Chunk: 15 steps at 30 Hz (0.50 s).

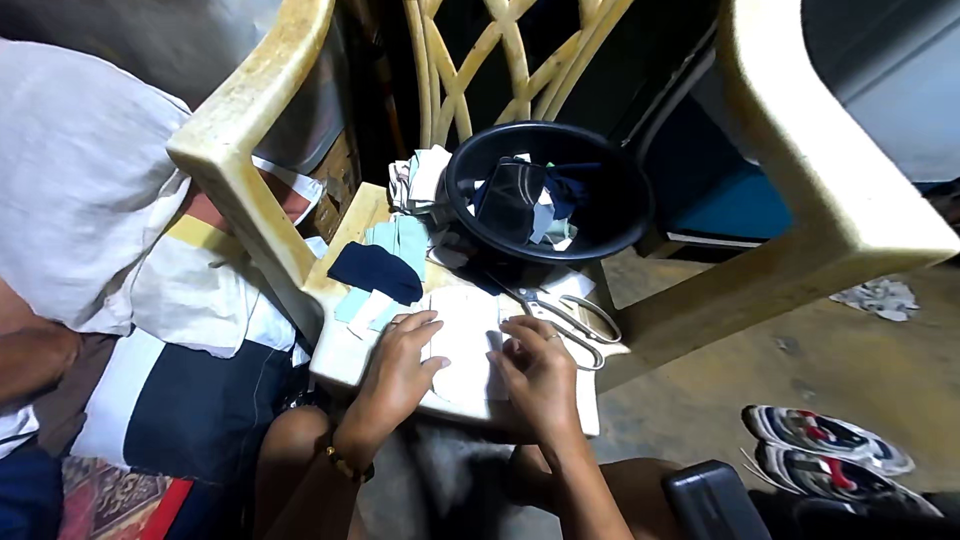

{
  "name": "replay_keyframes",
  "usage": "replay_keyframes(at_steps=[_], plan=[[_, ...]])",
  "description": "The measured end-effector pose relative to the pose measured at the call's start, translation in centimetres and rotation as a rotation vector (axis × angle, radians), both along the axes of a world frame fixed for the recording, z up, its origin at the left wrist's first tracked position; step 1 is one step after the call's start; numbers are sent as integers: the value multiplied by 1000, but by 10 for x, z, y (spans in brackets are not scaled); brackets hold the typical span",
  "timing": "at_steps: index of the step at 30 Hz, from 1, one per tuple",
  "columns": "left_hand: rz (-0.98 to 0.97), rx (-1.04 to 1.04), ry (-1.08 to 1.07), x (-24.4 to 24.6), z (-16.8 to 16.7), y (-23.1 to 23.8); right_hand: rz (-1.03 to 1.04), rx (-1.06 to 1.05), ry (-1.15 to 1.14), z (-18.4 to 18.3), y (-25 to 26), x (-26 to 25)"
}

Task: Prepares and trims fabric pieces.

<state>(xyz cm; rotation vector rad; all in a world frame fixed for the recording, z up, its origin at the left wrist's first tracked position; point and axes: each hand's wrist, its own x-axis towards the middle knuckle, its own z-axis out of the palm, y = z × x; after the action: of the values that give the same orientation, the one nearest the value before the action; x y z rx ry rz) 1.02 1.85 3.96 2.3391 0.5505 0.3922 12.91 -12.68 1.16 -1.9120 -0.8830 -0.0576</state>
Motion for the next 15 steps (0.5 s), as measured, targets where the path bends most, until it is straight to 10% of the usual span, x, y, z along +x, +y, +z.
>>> replay_keyframes(at_steps=[15], plan=[[-48,30,-5,-2,-4,0,255,-377,-394,-20,0,-2]])
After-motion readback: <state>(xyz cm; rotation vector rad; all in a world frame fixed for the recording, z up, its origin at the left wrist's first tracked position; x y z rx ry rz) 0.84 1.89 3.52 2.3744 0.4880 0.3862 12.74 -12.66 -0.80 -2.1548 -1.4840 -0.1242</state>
